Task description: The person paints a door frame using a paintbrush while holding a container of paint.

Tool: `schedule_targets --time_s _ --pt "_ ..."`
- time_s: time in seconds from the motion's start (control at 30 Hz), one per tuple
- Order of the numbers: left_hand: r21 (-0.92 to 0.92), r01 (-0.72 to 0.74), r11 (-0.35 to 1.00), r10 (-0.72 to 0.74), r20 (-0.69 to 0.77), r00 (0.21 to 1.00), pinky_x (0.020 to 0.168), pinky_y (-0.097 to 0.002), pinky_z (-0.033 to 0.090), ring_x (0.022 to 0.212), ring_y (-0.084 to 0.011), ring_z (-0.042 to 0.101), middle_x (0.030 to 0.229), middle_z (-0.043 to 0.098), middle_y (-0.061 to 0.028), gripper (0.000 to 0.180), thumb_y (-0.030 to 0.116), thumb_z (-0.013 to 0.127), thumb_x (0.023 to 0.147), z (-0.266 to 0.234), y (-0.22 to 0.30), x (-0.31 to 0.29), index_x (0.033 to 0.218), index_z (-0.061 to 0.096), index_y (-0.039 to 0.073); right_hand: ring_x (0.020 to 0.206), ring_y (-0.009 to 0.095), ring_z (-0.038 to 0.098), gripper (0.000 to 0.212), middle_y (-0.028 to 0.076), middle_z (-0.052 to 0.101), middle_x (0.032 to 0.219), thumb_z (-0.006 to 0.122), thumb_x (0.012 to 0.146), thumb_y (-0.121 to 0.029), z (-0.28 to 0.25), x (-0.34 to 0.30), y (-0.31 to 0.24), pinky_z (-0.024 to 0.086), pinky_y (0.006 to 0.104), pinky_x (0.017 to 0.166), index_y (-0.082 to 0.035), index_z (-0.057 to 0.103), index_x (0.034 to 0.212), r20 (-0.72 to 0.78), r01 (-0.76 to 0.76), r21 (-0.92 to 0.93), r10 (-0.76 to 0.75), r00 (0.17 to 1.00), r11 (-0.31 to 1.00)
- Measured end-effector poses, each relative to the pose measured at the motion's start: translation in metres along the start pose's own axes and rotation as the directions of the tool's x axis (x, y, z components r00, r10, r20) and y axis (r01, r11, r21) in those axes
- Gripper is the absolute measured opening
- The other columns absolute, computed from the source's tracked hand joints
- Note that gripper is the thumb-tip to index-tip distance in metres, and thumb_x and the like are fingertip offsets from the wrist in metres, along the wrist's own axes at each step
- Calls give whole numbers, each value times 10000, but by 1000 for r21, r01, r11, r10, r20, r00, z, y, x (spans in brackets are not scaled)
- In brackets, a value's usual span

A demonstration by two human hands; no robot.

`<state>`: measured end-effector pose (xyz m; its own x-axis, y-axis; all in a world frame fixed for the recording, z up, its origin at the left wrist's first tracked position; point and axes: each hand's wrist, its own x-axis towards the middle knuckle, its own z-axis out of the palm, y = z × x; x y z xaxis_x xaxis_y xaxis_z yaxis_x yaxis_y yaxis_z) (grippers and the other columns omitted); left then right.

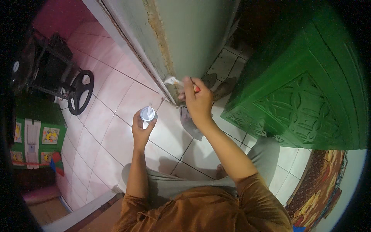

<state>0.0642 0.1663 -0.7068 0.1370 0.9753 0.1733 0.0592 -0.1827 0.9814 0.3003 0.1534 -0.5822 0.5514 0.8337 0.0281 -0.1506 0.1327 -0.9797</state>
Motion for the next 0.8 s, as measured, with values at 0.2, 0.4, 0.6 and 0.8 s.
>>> schedule_targets --time_s 0.2,0.4,0.6,0.8 --pt "21 24 1000 -24 9 1000 1087 -383 445 1214 -239 602 1271 623 -140 618 14 824 810 -6 -4 1 1335 502 -32 611 127 645 313 98 683 743 629 1048 -259 24 4 -87 537 271 588 51 668 1040 9 183 124 -185 983 975" --pt "-1 32 999 -32 3 999 1077 -383 448 1208 -243 599 1272 615 -138 627 16 826 809 -3 -4 3 1339 495 -33 594 161 662 420 121 698 744 545 1085 -340 14 1 -62 533 270 619 65 656 1068 -83 199 283 -183 980 938" --pt "0 46 999 -46 4 999 1071 -383 452 1208 -240 596 1276 611 -138 641 1 823 811 -6 -5 3 1349 476 -36 584 152 663 406 109 694 742 587 1068 -341 -3 0 60 520 264 567 58 658 1050 -148 -24 251 63 987 968" --pt "-29 7 1000 -6 28 1000 1075 -385 455 1210 -242 597 1283 610 -136 648 -14 819 816 -7 -6 3 1360 467 -38 586 132 656 332 84 677 712 615 1053 -307 -26 -6 95 528 260 562 18 674 1030 -145 -239 53 244 959 970"
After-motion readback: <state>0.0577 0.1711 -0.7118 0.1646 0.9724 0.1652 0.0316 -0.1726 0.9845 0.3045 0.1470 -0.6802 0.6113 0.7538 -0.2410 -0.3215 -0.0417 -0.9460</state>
